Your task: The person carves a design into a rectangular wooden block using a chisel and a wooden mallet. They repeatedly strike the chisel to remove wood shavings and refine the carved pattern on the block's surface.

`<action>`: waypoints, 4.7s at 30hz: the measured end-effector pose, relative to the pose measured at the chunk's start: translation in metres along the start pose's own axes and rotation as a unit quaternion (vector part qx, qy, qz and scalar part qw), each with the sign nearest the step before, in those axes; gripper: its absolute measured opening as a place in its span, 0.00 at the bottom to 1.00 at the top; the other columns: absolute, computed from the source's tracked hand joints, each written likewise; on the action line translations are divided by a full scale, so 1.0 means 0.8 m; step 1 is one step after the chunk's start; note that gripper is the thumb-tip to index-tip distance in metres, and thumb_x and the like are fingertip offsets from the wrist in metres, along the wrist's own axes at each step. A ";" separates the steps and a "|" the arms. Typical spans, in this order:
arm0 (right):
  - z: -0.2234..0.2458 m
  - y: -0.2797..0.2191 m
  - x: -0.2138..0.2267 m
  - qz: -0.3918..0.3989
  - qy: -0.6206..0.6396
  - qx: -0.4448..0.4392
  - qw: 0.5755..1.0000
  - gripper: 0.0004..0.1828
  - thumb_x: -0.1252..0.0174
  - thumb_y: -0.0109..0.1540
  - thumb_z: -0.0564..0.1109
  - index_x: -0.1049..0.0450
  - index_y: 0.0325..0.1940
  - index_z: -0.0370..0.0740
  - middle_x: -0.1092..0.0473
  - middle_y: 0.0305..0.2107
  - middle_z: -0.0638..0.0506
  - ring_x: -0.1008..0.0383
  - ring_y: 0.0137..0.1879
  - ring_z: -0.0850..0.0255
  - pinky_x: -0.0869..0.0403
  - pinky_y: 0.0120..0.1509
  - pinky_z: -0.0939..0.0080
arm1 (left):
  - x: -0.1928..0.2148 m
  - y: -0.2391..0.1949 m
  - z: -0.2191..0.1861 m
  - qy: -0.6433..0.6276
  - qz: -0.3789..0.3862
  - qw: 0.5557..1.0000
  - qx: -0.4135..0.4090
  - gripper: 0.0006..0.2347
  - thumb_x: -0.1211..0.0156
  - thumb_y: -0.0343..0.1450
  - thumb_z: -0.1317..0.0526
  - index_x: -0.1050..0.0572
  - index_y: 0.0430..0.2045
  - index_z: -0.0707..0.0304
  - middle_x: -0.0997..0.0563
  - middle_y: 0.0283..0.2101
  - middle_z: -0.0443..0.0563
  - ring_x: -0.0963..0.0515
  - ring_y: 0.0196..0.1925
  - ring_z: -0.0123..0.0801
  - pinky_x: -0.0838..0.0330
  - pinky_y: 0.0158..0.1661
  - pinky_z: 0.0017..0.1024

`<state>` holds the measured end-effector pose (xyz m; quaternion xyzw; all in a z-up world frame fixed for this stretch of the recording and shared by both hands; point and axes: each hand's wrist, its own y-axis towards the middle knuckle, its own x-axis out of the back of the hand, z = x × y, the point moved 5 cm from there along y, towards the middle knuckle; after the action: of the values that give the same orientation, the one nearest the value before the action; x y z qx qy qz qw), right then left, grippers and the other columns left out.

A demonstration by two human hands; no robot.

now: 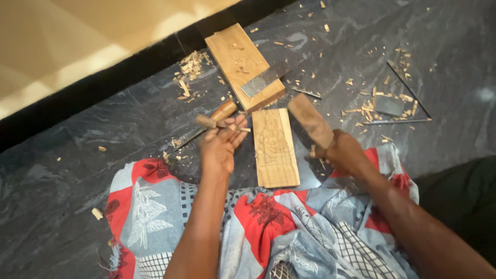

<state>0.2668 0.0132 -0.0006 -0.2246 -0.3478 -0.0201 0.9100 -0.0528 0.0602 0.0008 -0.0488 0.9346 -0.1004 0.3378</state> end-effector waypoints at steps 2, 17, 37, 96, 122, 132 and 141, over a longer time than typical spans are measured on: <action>-0.003 0.005 -0.007 -0.002 -0.057 0.004 0.998 0.38 0.23 0.44 0.58 0.25 0.48 0.30 0.21 0.33 0.37 0.18 0.40 0.46 0.24 0.46 0.49 | 0.001 -0.015 -0.005 -0.020 -0.005 1.000 0.010 0.04 0.44 0.71 0.70 0.26 0.37 0.67 0.17 0.47 0.65 0.16 0.49 0.48 0.20 0.49 0.43; 0.001 0.012 -0.015 -0.030 -0.215 0.059 0.974 0.44 0.28 0.50 0.66 0.33 0.53 0.29 0.24 0.39 0.29 0.22 0.50 0.36 0.24 0.53 0.42 | 0.038 -0.068 0.019 0.033 -0.120 0.991 -0.059 0.02 0.37 0.71 0.69 0.23 0.30 0.69 0.15 0.39 0.59 0.17 0.35 0.33 0.19 0.38 0.33; 0.053 -0.106 0.040 0.051 0.353 0.012 0.934 0.23 0.47 0.66 0.52 0.23 0.53 0.28 0.24 0.29 0.46 0.29 0.29 0.62 0.29 0.35 0.61 | -0.154 -0.119 -0.002 0.691 0.336 0.549 -0.330 0.20 0.35 0.65 0.63 0.26 0.50 0.72 0.23 0.46 0.61 0.24 0.50 0.51 0.30 0.50 0.44; 0.076 -0.109 -0.021 -0.173 0.019 0.299 0.938 0.22 0.48 0.60 0.34 0.25 0.58 0.42 0.29 0.29 0.47 0.28 0.27 0.59 0.29 0.32 0.59 | -0.069 -0.068 0.037 0.754 0.009 0.642 0.139 0.60 0.19 0.48 0.45 0.56 0.71 0.68 0.38 0.66 0.68 0.34 0.68 0.57 0.33 0.62 0.39; 0.073 -0.088 -0.062 -0.125 -0.061 0.258 0.956 0.27 0.44 0.57 0.34 0.27 0.62 0.42 0.26 0.32 0.41 0.22 0.34 0.45 0.24 0.38 0.49 | -0.080 -0.065 0.039 0.778 0.025 0.617 0.117 0.64 0.17 0.46 0.46 0.61 0.70 0.75 0.39 0.65 0.72 0.33 0.65 0.60 0.32 0.60 0.40; 0.070 -0.080 -0.072 -0.154 -0.076 0.281 0.944 0.28 0.42 0.53 0.33 0.25 0.58 0.38 0.26 0.30 0.43 0.23 0.33 0.45 0.25 0.35 0.49 | -0.075 -0.063 0.042 0.777 0.033 0.620 0.102 0.63 0.19 0.46 0.46 0.58 0.69 0.79 0.36 0.63 0.70 0.31 0.63 0.58 0.30 0.58 0.40; 0.072 -0.078 -0.087 -0.168 -0.152 0.275 0.935 0.28 0.42 0.55 0.35 0.27 0.61 0.37 0.27 0.30 0.42 0.25 0.29 0.44 0.26 0.30 0.47 | -0.078 -0.062 0.044 0.785 0.025 0.613 0.087 0.62 0.19 0.46 0.46 0.57 0.68 0.79 0.35 0.61 0.70 0.30 0.62 0.59 0.29 0.58 0.40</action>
<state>0.1658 -0.0265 0.0173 0.0951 -0.5067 -0.0415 0.8558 0.0184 0.0164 0.0241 0.1018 0.8308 -0.1722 -0.5193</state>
